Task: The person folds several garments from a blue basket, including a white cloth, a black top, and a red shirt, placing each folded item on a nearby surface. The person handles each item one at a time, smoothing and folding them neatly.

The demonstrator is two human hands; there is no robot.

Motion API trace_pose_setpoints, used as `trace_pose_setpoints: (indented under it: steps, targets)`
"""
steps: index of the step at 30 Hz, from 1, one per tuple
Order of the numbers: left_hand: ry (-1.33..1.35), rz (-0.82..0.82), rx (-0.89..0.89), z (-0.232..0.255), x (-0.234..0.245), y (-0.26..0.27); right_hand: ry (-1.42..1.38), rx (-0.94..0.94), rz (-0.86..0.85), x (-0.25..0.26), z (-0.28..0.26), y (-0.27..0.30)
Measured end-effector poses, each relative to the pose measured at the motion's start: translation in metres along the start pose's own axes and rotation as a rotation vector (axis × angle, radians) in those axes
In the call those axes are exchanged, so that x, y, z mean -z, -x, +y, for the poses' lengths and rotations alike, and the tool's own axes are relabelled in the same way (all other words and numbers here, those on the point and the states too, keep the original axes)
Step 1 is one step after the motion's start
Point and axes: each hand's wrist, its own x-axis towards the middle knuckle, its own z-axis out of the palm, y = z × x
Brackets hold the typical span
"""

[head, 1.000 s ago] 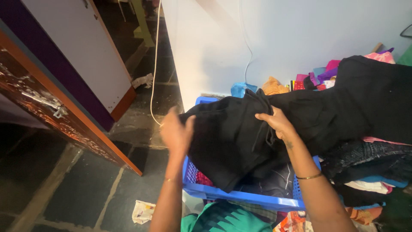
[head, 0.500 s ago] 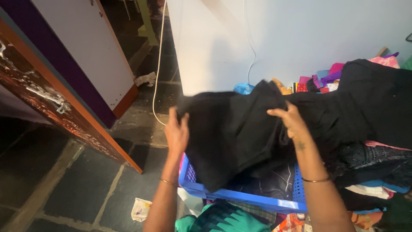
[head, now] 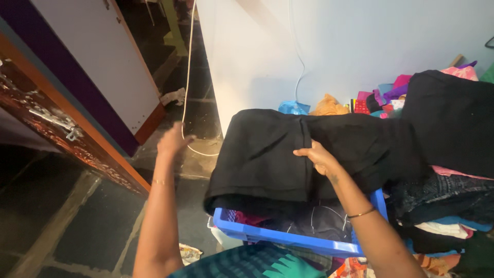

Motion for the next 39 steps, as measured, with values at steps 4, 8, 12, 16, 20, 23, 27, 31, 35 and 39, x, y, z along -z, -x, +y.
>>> trace_pose_setpoints:
  steps: [4, 8, 12, 16, 20, 23, 27, 31, 35, 39]
  targets:
    - [0.275, -0.077, 0.035, -0.016, -0.042, 0.038, 0.032, -0.038, 0.07, 0.003, -0.001, -0.001]
    - [0.74, -0.028, -0.022, -0.037, -0.074, 0.099, 0.009, 0.009, 0.062, -0.004, -0.007, 0.007]
    - [1.148, -0.208, -0.007, -0.057, -0.099, 0.152, -0.035, 0.089, 0.077, -0.01, -0.015, 0.014]
    - [0.977, -0.332, 0.017, -0.062, -0.11, 0.193, -0.071, 0.207, 0.092, -0.016, -0.02, 0.019]
    - [1.181, -0.218, 0.054, -0.047, -0.115, 0.201, -0.155, 0.231, 0.123, -0.029, -0.029, 0.023]
    - [1.086, -0.063, 0.067, -0.038, -0.11, 0.197, -0.273, 0.267, 0.059, -0.041, -0.049, 0.025]
    - [1.082, 0.032, 0.082, -0.019, -0.093, 0.2, -0.29, 0.329, 0.02, -0.067, -0.097, 0.017]
    - [0.765, 0.31, -0.066, 0.016, -0.069, 0.21, -0.202, 0.422, -0.022, -0.113, -0.141, 0.007]
    - [0.471, 0.412, -0.054, 0.054, -0.045, 0.217, -0.146, 0.517, -0.091, -0.163, -0.173, 0.005]
    - [0.358, 0.607, -0.017, 0.067, -0.031, 0.2, -0.17, 0.584, -0.145, -0.184, -0.207, 0.017]
